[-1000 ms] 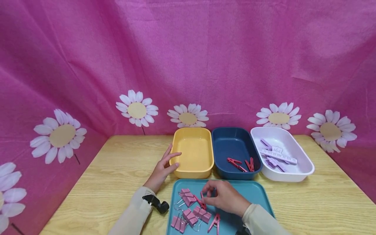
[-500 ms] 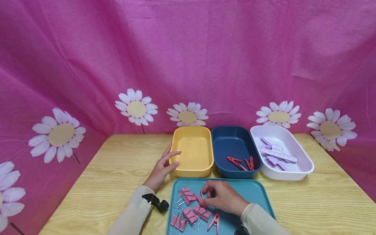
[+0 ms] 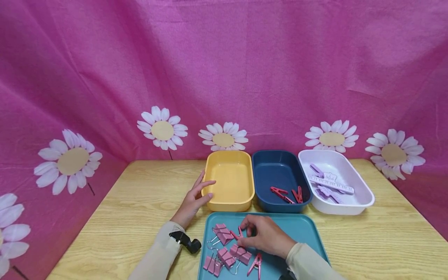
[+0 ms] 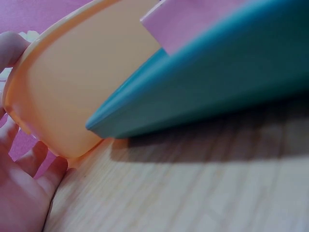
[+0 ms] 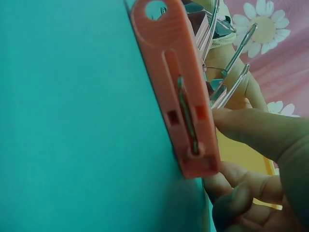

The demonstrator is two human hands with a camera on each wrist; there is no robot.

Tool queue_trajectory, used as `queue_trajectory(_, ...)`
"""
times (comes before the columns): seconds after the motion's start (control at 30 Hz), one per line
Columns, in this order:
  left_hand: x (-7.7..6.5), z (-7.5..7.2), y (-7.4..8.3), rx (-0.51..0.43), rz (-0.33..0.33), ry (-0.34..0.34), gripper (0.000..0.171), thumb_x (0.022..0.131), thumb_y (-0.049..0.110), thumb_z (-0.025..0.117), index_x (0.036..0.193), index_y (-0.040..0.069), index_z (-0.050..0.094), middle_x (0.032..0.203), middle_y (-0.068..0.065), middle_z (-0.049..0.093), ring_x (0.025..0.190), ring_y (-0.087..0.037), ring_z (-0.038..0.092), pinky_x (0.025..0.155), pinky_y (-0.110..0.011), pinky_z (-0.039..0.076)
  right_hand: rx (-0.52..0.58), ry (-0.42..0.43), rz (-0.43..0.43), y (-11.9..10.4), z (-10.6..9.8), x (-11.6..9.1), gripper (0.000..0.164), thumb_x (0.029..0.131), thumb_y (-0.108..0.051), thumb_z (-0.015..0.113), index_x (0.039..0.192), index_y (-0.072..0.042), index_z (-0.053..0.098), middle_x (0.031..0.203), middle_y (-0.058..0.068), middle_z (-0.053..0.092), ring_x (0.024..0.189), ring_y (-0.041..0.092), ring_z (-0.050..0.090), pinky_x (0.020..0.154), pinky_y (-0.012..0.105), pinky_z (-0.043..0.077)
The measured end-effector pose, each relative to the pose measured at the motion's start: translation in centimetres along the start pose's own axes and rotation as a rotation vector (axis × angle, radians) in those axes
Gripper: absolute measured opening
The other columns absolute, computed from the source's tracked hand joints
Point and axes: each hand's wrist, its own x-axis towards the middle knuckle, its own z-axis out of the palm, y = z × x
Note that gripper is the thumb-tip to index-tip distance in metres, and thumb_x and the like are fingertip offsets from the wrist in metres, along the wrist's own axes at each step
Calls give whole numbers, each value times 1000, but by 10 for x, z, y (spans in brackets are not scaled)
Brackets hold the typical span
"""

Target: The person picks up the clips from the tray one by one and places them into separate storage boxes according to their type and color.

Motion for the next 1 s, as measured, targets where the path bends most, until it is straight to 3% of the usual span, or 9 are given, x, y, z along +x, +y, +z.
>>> queue_trajectory(0.77, -1, -1, 0, 17, -5, 6, 42, 95, 16, 62, 137, 12, 55, 162, 7, 5, 147, -15, 3, 114, -30, 22, -50, 30, -16, 2, -1, 1, 10, 81, -22, 76, 86, -20, 67, 72, -12, 56, 70, 7, 51, 62, 25, 43)
queue_trajectory(1.0, -1, 0, 1, 17, -20, 12, 42, 95, 17, 62, 136, 14, 55, 161, 10, 7, 147, -14, 5, 112, -29, 26, -82, 38, -33, 3, -3, 0, 10, 81, -24, 77, 80, -24, 67, 70, -14, 56, 69, 6, 52, 62, 25, 44)
